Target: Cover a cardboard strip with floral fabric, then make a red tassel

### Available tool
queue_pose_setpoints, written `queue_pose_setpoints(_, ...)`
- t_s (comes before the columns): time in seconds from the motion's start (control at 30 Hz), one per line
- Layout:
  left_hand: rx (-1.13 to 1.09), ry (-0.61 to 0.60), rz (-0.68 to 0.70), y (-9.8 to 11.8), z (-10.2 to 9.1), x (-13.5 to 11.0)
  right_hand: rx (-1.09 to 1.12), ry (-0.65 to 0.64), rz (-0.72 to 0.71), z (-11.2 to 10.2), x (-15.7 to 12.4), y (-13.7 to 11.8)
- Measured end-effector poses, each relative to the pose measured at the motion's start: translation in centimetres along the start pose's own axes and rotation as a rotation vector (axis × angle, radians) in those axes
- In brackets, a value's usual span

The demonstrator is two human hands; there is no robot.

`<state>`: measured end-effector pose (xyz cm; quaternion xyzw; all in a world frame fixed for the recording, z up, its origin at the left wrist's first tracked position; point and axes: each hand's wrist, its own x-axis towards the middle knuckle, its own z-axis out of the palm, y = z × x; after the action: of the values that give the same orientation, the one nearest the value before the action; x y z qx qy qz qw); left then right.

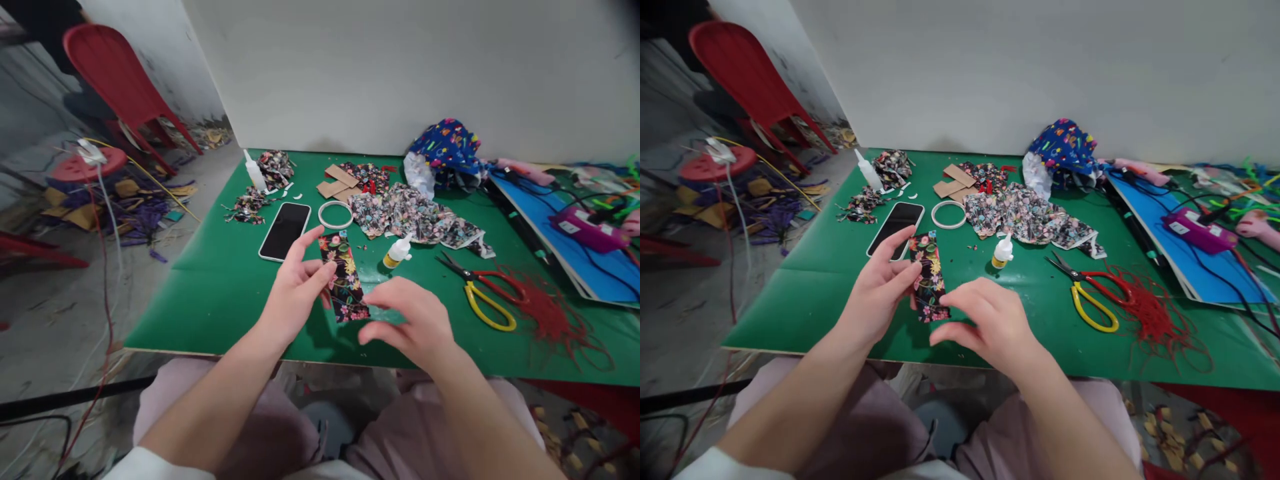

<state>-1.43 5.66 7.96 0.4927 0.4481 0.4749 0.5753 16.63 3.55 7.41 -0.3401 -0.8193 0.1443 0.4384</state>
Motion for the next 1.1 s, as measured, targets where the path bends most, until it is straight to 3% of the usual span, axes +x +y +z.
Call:
queue_pose_setpoints(0.17, 0.342, -0.103, 0.228, -0.3, 0.0, -0.9, 0.323, 0.126, 0.442, -0.3, 0.2, 0.6)
queue_pose_setpoints(0.37, 0.772, -0.226, 0.415, -0.1, 0.2, -1.3, 0.352, 0.158, 0.601, -0.2, 0.5, 0.6)
queue_pose_setpoints(0.5, 0.901, -0.251, 0.484, -0.4, 0.2, -1.1, 0.449, 0.153, 0.750, -0.1, 0.6, 0.6)
queue_pose_setpoints(0.6, 0.944, -0.231, 0.475, -0.8, 0.1, -1.0, 0.532, 0.080, 0.854, -0.1, 0.7, 0.9)
queue_pose_setpoints(0.67, 0.950, -0.206, 0.453, -0.8, -0.1, -0.8, 0.553, 0.081, 0.909, -0.1, 0.7, 1.3)
queue_pose_setpoints(0.77, 0.873, -0.123, 0.393, -0.5, -0.6, -0.6, 0.547, 0.246, 0.952, 0.1, 0.7, 1.9)
queue_pose_setpoints(0.87, 0.660, 0.070, 0.308, -0.3, -1.2, -0.3, 0.574, 0.446, 0.942, 0.1, 0.8, 2.3)
queue_pose_setpoints(0.97, 0.427, 0.234, 0.239, -0.5, -1.3, 0.0, 0.613, 0.558, 0.915, 0.1, 0.9, 2.5)
queue_pose_setpoints(1.1, 0.264, 0.277, 0.142, -0.9, -0.4, 0.0, 0.606, 0.622, 0.879, 0.0, 1.0, 2.4)
